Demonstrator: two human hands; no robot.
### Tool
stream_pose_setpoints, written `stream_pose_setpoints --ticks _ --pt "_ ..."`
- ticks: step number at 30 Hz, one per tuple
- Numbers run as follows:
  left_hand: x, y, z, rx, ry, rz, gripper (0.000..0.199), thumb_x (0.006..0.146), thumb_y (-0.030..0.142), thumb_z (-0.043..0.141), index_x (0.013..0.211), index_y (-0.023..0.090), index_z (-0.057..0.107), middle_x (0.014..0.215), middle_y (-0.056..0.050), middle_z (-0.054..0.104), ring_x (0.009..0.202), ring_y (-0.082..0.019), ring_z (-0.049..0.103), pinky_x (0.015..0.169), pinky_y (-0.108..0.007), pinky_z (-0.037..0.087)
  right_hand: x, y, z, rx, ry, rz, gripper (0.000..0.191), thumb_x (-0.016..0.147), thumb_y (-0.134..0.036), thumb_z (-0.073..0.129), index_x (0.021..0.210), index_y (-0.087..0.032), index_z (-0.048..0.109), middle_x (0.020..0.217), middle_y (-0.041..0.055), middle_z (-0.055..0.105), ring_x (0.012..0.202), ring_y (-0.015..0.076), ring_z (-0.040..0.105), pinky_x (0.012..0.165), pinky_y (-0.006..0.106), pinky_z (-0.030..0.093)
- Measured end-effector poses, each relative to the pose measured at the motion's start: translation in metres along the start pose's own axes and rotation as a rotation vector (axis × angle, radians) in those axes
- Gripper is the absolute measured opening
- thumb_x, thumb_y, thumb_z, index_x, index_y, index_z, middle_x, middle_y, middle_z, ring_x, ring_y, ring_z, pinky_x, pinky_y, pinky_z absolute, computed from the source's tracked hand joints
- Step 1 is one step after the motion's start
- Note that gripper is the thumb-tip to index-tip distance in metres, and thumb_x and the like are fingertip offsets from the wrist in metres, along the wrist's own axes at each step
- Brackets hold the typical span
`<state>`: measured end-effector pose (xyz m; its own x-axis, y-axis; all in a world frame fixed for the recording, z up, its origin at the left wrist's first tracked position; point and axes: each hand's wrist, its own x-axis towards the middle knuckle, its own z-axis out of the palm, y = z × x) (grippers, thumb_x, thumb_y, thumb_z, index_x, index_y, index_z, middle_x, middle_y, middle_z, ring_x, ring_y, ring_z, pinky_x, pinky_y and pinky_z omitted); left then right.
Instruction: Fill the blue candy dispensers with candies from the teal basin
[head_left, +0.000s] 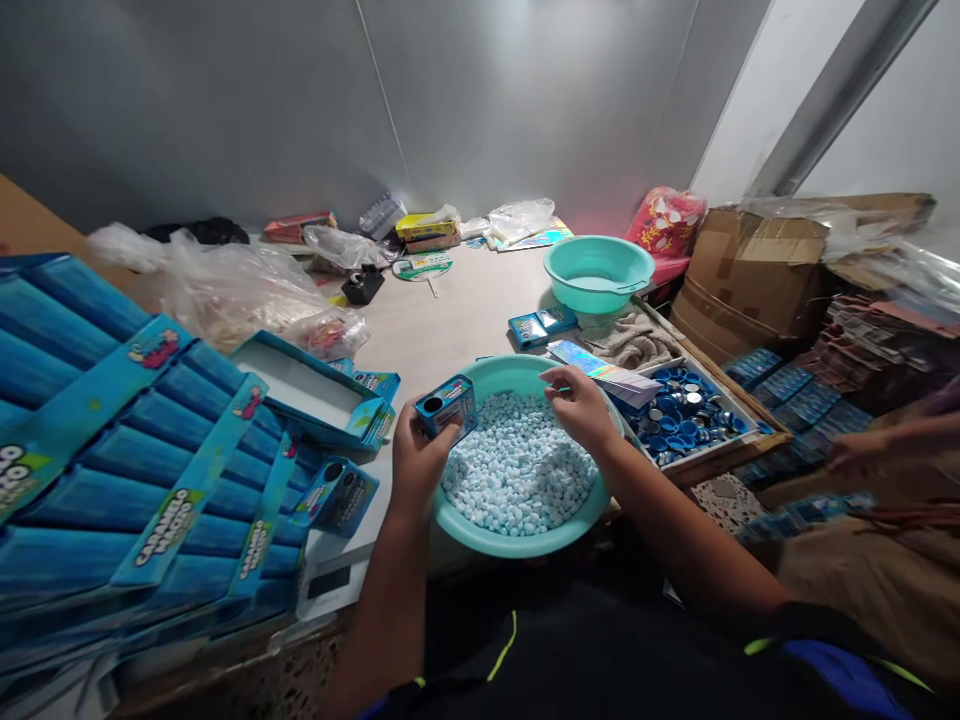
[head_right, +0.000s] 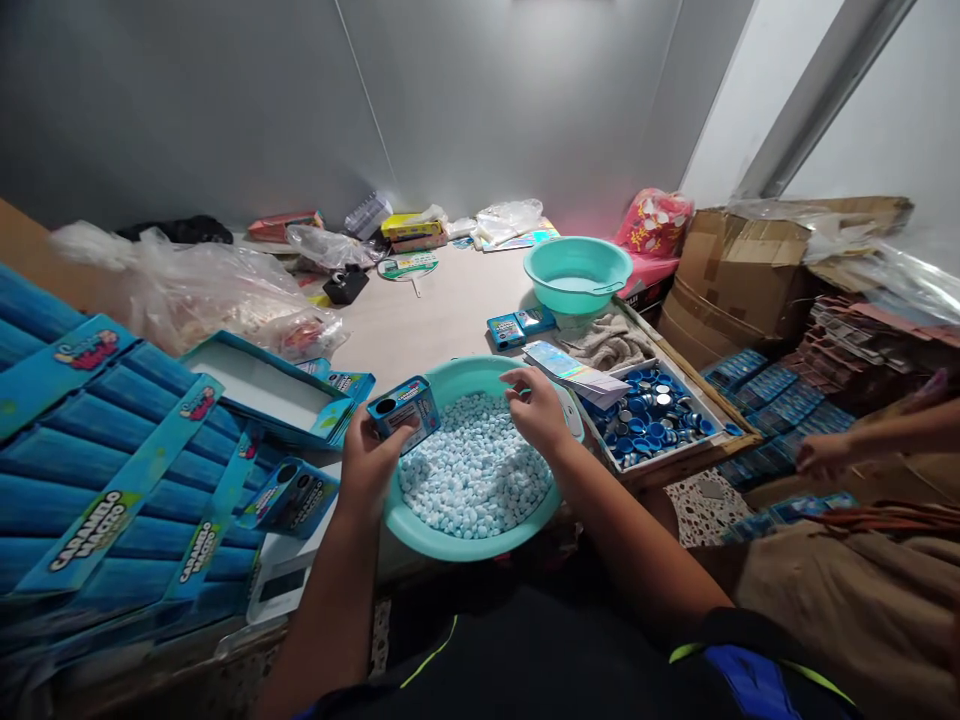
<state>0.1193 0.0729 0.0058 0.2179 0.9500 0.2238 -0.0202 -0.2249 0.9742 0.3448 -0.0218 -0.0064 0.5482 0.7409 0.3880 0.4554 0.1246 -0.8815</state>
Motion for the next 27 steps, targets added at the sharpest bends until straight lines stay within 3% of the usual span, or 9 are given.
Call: stream_pose_setpoints --ticks 7,10,13,16,20,23,27 --pt "-0.001 -0.002 0.0 0.01 -0.012 -0.016 0.045 0.071 0.029 0.082 0.112 0.022 0.064 0.106 -0.006 0.071 0.101 -0.024 0.07 0.091 -0.033 0.056 0.001 0.005 -0.001 -0.057 -0.032 0.046 0.028 0.082 -0.033 0.054 0.102 -0.019 0.068 0.097 0.008 0.07 0.088 0.0216 0.066 0.076 0.034 0.054" --pt "-0.001 -0.002 -0.001 0.019 -0.018 -0.004 0.045 0.071 0.029 0.082 0.112 0.022 0.064 0.107 -0.005 0.071 0.104 -0.024 0.069 0.093 -0.034 0.056 0.002 0.007 -0.002 -0.141 -0.132 0.077 0.027 0.083 -0.029 0.052 0.102 -0.019 0.069 0.096 0.0066 0.07 0.088 0.0212 0.067 0.077 0.034 0.054" --pt "0.0 0.0 -0.001 0.027 -0.023 -0.003 0.045 0.07 0.03 0.083 0.11 0.024 0.065 0.106 -0.004 0.071 0.104 -0.026 0.069 0.094 -0.037 0.057 0.002 0.006 0.001 -0.26 -0.269 0.107 0.026 0.086 -0.023 0.052 0.105 -0.019 0.069 0.105 0.0083 0.07 0.098 0.0217 0.066 0.089 0.035 0.053" --pt "0.0 0.003 0.0 0.035 -0.023 -0.006 0.045 0.068 0.031 0.085 0.108 0.025 0.065 0.103 -0.004 0.071 0.099 -0.026 0.069 0.092 -0.04 0.057 -0.002 0.0 0.005 -0.421 -0.438 0.151 0.028 0.088 -0.029 0.062 0.112 -0.017 0.07 0.117 0.0158 0.067 0.112 0.0298 0.064 0.1 0.047 0.049" --pt "0.004 0.001 -0.002 0.075 -0.027 -0.022 0.05 0.065 0.035 0.085 0.11 0.021 0.065 0.102 -0.005 0.072 0.097 -0.024 0.069 0.092 -0.036 0.055 -0.007 -0.018 0.009 -0.625 -0.635 0.202 0.059 0.075 -0.048 0.083 0.122 -0.016 0.07 0.127 0.0251 0.062 0.122 0.0461 0.058 0.102 0.064 0.044" --pt "0.013 -0.001 -0.003 0.137 -0.028 -0.037 0.057 0.06 0.04 0.085 0.111 0.022 0.066 0.1 -0.003 0.072 0.095 -0.025 0.069 0.091 -0.038 0.055 -0.003 -0.03 0.011 -0.737 -0.726 0.192 0.085 0.065 -0.061 0.088 0.133 -0.016 0.065 0.139 0.028 0.055 0.131 0.049 0.051 0.107 0.065 0.04" --pt "0.014 0.016 -0.003 0.297 -0.012 -0.099 0.048 0.056 0.049 0.084 0.097 0.03 0.066 0.083 0.005 0.069 0.081 -0.026 0.066 0.075 -0.042 0.058 0.006 -0.042 0.01 -0.904 -0.934 0.112 0.096 0.072 -0.081 0.072 0.141 -0.016 0.059 0.146 0.0293 0.05 0.131 0.0474 0.052 0.104 0.062 0.045"
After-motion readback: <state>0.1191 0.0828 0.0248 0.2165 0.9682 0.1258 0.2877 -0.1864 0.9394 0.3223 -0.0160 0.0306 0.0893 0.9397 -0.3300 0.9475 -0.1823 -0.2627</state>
